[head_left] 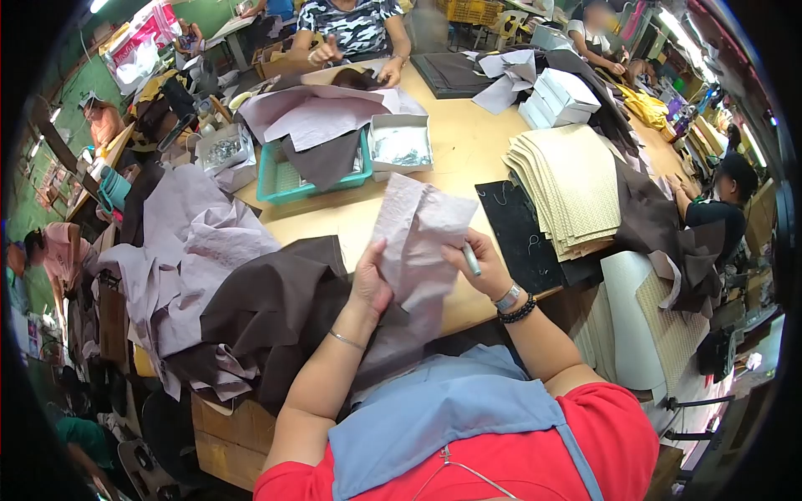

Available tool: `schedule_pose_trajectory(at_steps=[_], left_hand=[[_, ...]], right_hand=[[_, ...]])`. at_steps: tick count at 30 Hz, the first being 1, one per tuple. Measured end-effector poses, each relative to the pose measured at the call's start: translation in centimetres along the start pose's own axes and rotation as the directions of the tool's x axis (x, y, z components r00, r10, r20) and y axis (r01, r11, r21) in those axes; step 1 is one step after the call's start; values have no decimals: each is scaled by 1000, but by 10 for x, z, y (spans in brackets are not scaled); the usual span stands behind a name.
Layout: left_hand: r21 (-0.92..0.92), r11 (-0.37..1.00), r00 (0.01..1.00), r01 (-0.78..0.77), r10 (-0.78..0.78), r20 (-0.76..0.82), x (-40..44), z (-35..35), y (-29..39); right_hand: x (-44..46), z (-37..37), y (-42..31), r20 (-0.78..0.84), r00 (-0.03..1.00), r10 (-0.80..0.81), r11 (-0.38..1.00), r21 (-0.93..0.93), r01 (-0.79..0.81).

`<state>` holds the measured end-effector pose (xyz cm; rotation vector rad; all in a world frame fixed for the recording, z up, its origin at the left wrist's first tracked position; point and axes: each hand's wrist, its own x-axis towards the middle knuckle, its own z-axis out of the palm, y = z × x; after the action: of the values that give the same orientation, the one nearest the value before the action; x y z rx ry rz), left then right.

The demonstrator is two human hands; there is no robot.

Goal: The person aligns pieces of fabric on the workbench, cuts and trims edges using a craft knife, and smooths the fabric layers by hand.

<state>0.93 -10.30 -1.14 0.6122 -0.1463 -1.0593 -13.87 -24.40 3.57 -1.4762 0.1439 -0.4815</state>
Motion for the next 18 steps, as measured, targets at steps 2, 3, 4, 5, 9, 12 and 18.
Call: schedule_pose_trajectory(at_steps=[2,3,4,5,9,12,18], left_hand=[[85,985,987,-153,156,-24,-5,9,7],[156,966,978,-206,208,1,-7,10,7],[225,940,966,-257,257,30,-9,13,7],[344,884,948,-317,301,101,-14,21,10],[598,695,916,-399,274,292,-23,32,10],[686,499,843,-530,225,489,-36,55,13],[730,290,785,-619,196,588,-40,53,9]], right_hand=[[0,-9,6,-31,999,18,999,-50,-20],[2,-13,13,-35,999,-16,996,-93,13],[3,-16,15,-37,998,-51,990,-135,45],[3,-23,12,-88,996,22,981,-190,-39],[23,-35,-27,-140,967,-214,966,-175,189],[31,-49,-59,94,994,-61,908,-409,95],[30,-59,-72,290,945,155,918,-395,-30]])
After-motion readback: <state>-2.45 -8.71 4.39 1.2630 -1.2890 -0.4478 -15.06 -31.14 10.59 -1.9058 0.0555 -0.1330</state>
